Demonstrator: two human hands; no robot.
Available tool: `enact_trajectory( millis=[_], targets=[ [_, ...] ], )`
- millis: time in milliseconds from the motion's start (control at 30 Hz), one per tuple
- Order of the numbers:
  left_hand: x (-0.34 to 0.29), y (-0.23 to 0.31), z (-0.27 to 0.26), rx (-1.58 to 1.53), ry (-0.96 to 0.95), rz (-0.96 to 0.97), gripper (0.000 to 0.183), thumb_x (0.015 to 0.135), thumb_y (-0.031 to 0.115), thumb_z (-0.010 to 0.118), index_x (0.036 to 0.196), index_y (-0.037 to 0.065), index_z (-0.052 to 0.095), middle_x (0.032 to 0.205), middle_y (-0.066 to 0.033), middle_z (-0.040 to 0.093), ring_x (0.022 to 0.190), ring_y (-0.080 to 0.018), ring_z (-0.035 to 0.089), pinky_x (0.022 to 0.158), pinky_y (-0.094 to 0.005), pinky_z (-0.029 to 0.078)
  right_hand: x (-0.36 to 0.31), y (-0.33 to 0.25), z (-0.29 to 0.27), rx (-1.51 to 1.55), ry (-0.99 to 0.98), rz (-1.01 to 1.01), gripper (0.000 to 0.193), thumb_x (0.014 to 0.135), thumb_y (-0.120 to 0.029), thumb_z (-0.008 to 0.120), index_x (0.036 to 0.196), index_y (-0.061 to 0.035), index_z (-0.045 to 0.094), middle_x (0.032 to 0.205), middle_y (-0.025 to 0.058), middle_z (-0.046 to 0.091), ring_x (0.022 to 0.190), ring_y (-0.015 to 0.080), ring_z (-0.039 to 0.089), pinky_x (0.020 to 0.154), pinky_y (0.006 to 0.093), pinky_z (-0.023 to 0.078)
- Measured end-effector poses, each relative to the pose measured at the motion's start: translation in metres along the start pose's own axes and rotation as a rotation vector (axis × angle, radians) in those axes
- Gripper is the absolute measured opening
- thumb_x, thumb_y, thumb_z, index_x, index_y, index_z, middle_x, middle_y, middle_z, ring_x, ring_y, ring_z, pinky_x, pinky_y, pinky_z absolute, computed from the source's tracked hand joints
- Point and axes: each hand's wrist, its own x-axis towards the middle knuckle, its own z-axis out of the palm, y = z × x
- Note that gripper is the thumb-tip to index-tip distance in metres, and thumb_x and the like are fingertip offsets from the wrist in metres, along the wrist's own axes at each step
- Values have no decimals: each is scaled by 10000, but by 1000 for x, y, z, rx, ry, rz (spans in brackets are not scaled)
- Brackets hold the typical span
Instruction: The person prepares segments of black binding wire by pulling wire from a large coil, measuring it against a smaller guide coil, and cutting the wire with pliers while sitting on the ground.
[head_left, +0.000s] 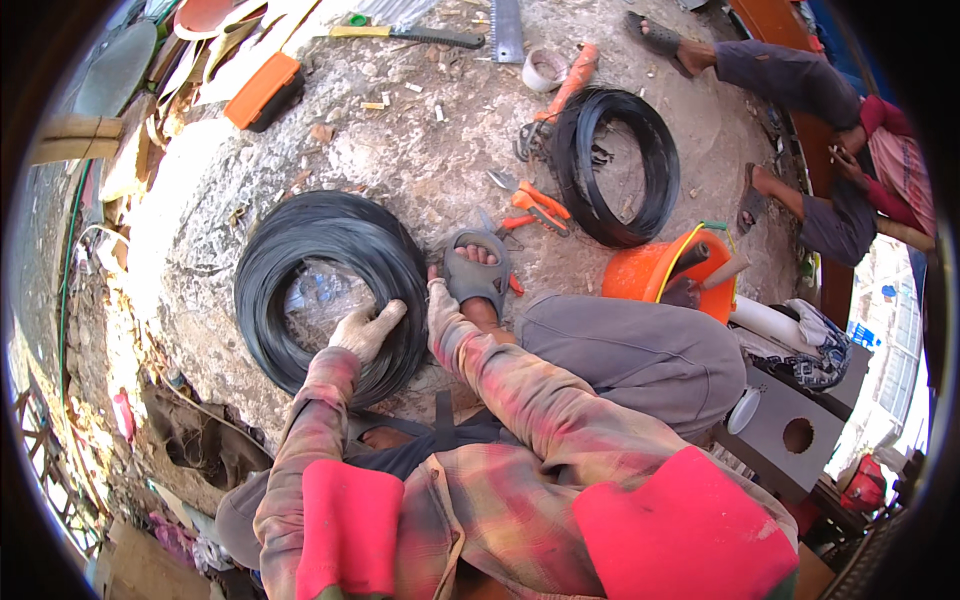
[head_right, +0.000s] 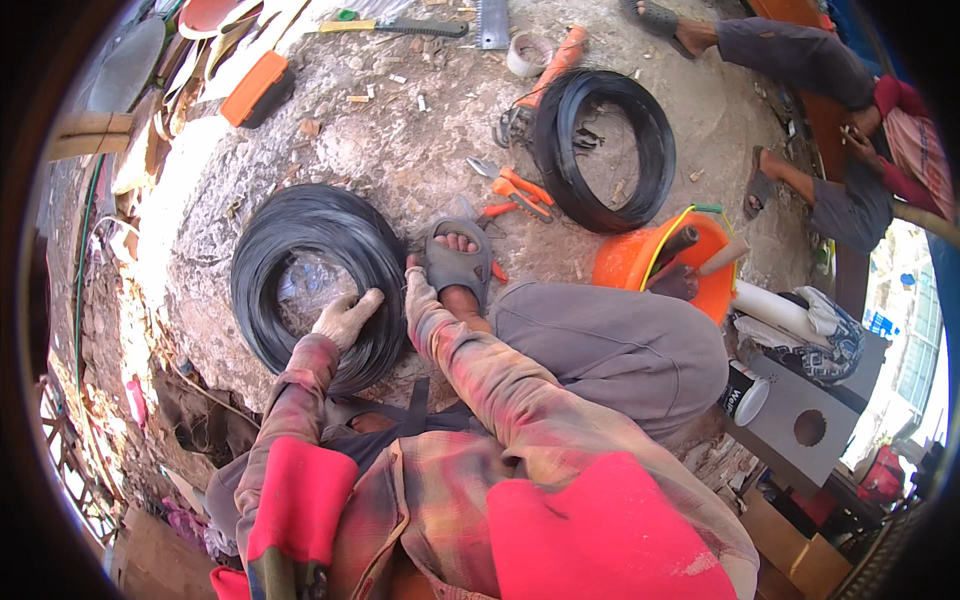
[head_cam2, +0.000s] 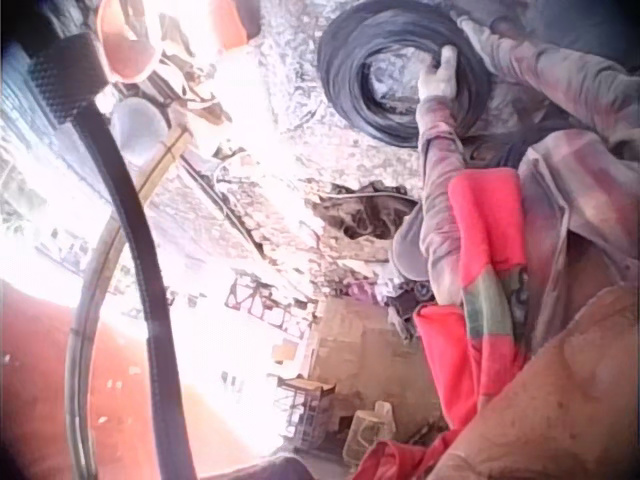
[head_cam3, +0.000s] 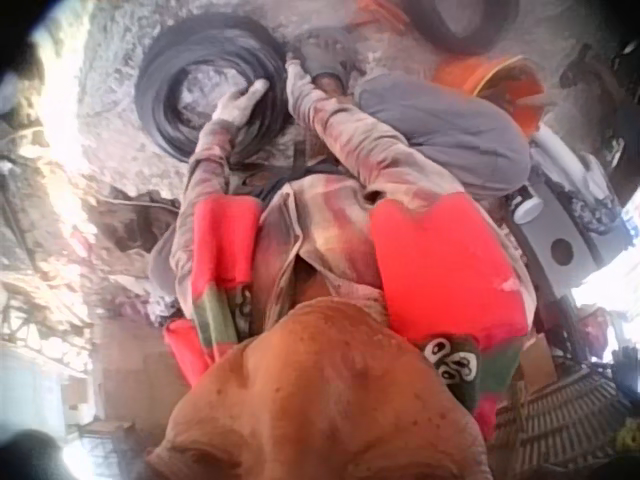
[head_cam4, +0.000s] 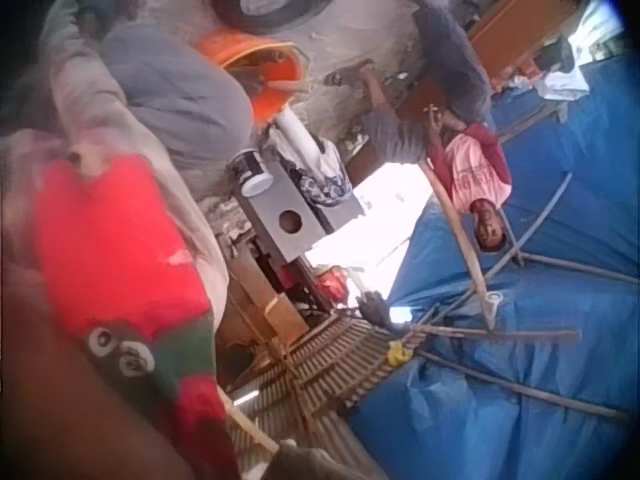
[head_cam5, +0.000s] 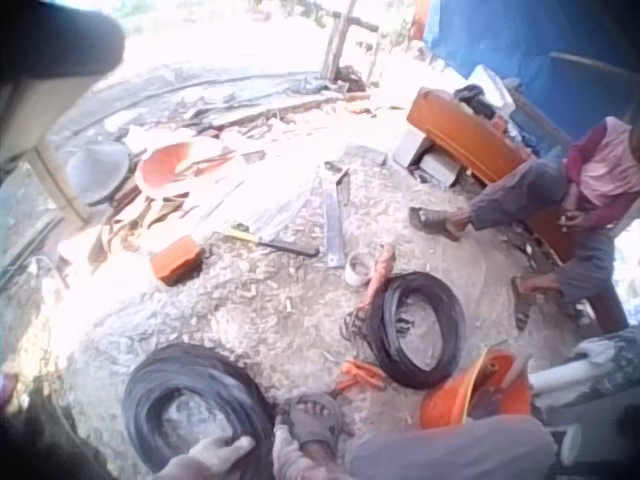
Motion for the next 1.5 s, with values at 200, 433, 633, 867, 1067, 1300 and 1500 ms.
enact_trajectory(
  millis=[200, 433, 633, 867, 1067, 1300, 1500],
  targets=[
    [-1, -13, -19, 200, -23, -37, 625, 884, 556, 431, 1178, 33, 604, 1149, -223, 611, 1158, -319, 543, 990, -357, 371, 7, 2, -9, 234, -168, 146, 741, 867, -657, 443, 1287, -48, 492, 1192, 100, 573, 1005, 227, 575, 881, 345, 460],
    [0, -45, -27, 161, -138, 43, 506, 857, 444, 479, 1144, 56, 631, 1143, -196, 618, 1113, -322, 567, 967, -376, 408, -21, -21, 7, 253, -166, 189, 729, 853, -656, 464, 1288, -72, 504, 1213, 101, 578, 1019, 275, 591, 892, 412, 477],
    [-16, -6, -9, -29, 217, 107, 596, 853, 541, 459, 1070, 20, 650, 1026, -240, 639, 1013, -375, 601, 898, -414, 441, -26, -28, 8, 267, -185, 202, 738, 857, -663, 441, 1307, -81, 496, 1264, 104, 556, 1106, 302, 551, 969, 440, 426],
    [-22, 2, 6, 76, 22, -8, 886, 802, 655, 459, 1338, -47, 395, 1223, -315, 528, 1173, -411, 508, 1001, -399, 379, 3, -14, -14, 218, -188, 241, 755, 857, -702, 364, 1338, -131, 480, 1302, 107, 530, 1172, 319, 496, 1007, 467, 382],
    [-22, -4, 10, 159, 94, 40, 851, 808, 633, 465, 1289, -69, 442, 1194, -304, 550, 1139, -414, 529, 982, -414, 397, 33, -4, -21, 162, -228, 198, 756, 864, -684, 353, 1365, -126, 447, 1337, 105, 498, 1196, 309, 481, 1017, 451, 377],
    [-45, 7, -2, 223, 87, 25, 677, 788, 533, 523, 1167, -23, 593, 1135, -259, 603, 1075, -380, 582, 929, -429, 446, 19, -14, -25, 122, -268, 204, 694, 853, -616, 449, 1315, -100, 491, 1272, 82, 526, 1092, 263, 514, 924, 428, 415],
    [-61, 27, -10, 332, 222, 209, 433, 761, 391, 579, 987, 42, 703, 978, -195, 670, 954, -340, 644, 842, -408, 496, -47, -61, -9, -261, -116, 38, 640, 855, -584, 471, 1272, -100, 518, 1217, 71, 549, 1024, 261, 531, 859, 437, 429]
  ],
)
